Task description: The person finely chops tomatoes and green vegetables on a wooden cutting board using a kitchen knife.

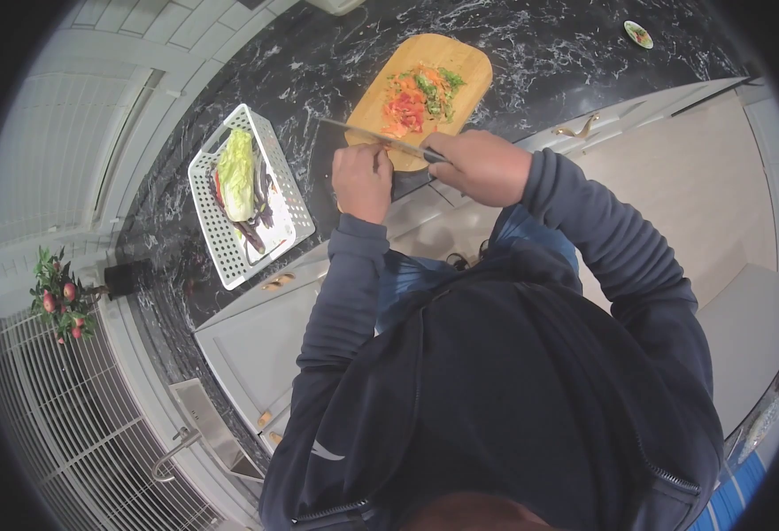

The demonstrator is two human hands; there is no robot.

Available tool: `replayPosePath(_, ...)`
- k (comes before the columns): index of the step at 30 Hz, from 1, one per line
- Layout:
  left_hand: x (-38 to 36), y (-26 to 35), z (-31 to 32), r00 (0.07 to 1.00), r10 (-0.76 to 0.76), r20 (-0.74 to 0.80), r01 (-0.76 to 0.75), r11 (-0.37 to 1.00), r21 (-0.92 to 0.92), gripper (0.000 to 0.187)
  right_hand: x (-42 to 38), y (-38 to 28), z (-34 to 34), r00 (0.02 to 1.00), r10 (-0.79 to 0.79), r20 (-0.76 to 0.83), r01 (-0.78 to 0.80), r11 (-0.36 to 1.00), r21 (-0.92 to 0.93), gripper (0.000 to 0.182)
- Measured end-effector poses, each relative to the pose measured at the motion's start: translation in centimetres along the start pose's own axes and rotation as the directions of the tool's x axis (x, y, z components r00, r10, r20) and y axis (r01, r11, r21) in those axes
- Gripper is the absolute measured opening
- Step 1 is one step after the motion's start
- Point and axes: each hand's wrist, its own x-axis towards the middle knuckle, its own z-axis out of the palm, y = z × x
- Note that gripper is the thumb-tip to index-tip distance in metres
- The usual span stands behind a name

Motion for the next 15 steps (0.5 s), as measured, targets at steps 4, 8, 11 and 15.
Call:
replayPosePath(4,-0.1,-0.1,0.0,1.0,-0.002,-0.012,0.002,1.0,0.003,0.005,0.0,0.2,0.5,0.998,-0.059,-0.006,0.059,0.997,-0.043,0.016)
replayPosePath(8,0.2,0.2,-0.2,1.0,0.0,-0.005,0.0,1.0,0.012,0.004,0.6,0.4,0.6,0.998,-0.055,-0.018,0.053,0.995,-0.085,0.016)
replayPosePath(11,0.2,0.3,-0.1,1.0,-0.001,-0.004,0.001,1.0,0.003,0.005,0.4,0.2,-0.1,1.0,-0.008,-0.02,0.007,0.998,-0.07,0.017)
replayPosePath(15,-0.1,0.1,-0.1,1.0,-0.026,0.01,0.026,1.0,0.002,0.006,0.0,-0.3,-0.5,1.0,-0.021,-0.001,0.021,0.998,-0.058,0.019)
